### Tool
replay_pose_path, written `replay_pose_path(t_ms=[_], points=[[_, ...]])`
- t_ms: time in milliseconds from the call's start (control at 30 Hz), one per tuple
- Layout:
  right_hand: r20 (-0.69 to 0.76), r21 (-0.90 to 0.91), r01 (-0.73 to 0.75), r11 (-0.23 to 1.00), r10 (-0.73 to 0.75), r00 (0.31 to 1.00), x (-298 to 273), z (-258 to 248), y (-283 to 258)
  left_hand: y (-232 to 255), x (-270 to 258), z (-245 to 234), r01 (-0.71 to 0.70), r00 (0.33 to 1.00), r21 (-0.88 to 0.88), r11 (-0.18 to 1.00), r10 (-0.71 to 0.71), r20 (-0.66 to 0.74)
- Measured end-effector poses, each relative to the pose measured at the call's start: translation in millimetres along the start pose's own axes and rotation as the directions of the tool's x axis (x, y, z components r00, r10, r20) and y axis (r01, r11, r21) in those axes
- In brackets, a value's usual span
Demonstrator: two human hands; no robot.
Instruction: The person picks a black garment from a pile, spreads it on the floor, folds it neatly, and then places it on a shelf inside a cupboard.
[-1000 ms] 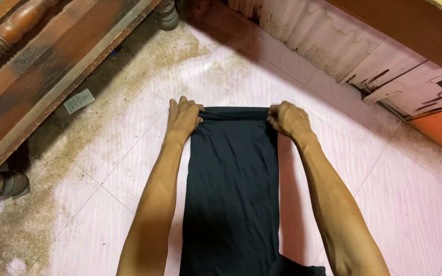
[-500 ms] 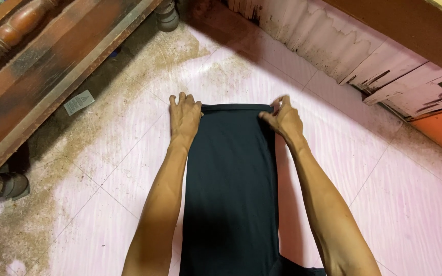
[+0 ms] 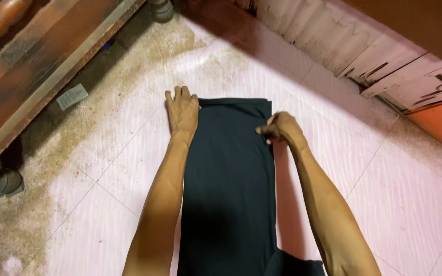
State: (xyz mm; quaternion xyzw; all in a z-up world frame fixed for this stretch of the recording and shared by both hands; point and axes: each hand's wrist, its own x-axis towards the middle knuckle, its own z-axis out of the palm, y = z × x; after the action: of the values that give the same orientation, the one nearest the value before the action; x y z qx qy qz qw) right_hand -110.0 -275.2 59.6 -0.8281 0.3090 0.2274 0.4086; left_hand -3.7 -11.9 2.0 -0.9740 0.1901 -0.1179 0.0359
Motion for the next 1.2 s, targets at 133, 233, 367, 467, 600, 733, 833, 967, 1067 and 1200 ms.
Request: replay_pose_path(t_ms=[133,233,367,467,600,733,833,967,1067,1200], points=[[-0.107,-0.092,0.062,0.994,-0.072,0.992,13,-4,24,6,-10,-24,0.017,0.999,0.063,0.998,-0.02,0.041],[-0.122,-0.107,0.024,0.994,-0.037,0.992,6,-2,24,14,-14,-30,0.069,0.997,0.049,0.996,-0.066,-0.047],[0.06,-0.002,-0.1,0.995,0.099,0.993,1,10,30,21,-35,-36,-0.025,0.999,-0.262,0.965,0.03,0.013],[0.011,-0.038,-0.022,0.999,0.022,1.0,14,8,53,26,-57,-31,-0.106,0.987,-0.381,0.919,0.144,0.074],[-0.037,0.042,-0.02,0.999,0.021,0.999,-19,7,48,31,-84,-55,-0.062,0.932,-0.371,0.926,0.187,0.31],[0.083,-0.003,-0.082,0.997,0.082,0.993,-30,18,60,42,-90,-81,-0.052,0.873,-0.333,0.942,0.205,0.443],[-0.058,-0.078,0.002,0.997,-0.006,0.998,-40,13,61,47,-93,-92,-0.051,0.856,-0.243,0.969,0.168,0.488],[0.01,-0.11,-0.003,0.994,0.004,1.0,-75,11,50,44,-104,-101,0.044,0.893,-0.299,0.953,0.097,0.44],[0.023,-0.136,0.007,0.991,-0.004,1.0,-48,23,82,36,-120,-95,0.153,0.922,-0.375,0.914,0.004,0.387],[-0.062,-0.115,0.072,0.991,-0.08,0.995,-61,17,70,22,-134,-78,0.193,0.923,-0.384,0.903,-0.033,0.384]])
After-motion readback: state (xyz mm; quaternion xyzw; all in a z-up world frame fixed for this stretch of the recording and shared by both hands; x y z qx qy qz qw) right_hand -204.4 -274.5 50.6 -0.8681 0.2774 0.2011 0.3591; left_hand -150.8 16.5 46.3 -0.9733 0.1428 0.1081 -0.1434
